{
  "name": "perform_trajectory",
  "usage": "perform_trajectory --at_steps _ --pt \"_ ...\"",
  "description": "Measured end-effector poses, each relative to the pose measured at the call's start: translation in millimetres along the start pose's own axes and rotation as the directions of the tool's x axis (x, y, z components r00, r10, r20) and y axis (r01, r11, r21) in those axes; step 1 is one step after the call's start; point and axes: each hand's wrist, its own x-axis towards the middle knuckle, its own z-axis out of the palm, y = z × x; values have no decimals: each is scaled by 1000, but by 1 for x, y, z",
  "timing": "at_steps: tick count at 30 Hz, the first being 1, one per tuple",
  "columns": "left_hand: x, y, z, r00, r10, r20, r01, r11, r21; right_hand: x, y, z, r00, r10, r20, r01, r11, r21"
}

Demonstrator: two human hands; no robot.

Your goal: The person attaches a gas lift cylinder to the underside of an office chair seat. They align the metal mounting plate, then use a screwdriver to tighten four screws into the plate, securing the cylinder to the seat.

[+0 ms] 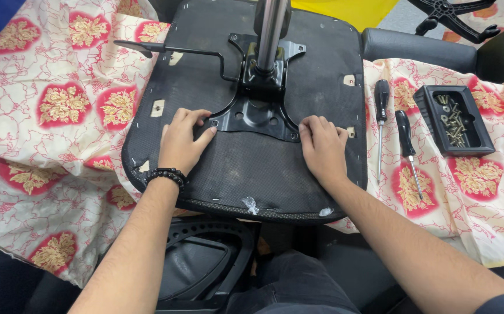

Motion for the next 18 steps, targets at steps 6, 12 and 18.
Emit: perform_trajectory --at_steps 6,12,18 --pt "-2 7 -1 999 -41 2 41 999 9 0 1 -5 992 98 81 -104 992 76" --pt "-1 13 -2 998 -57 13 56 998 30 2 -2 -11 995 56 78 -64 993 103" --pt "-1 12 -1 998 -54 20 53 997 51 2 -3 -14 995 52 80 -64 986 153"
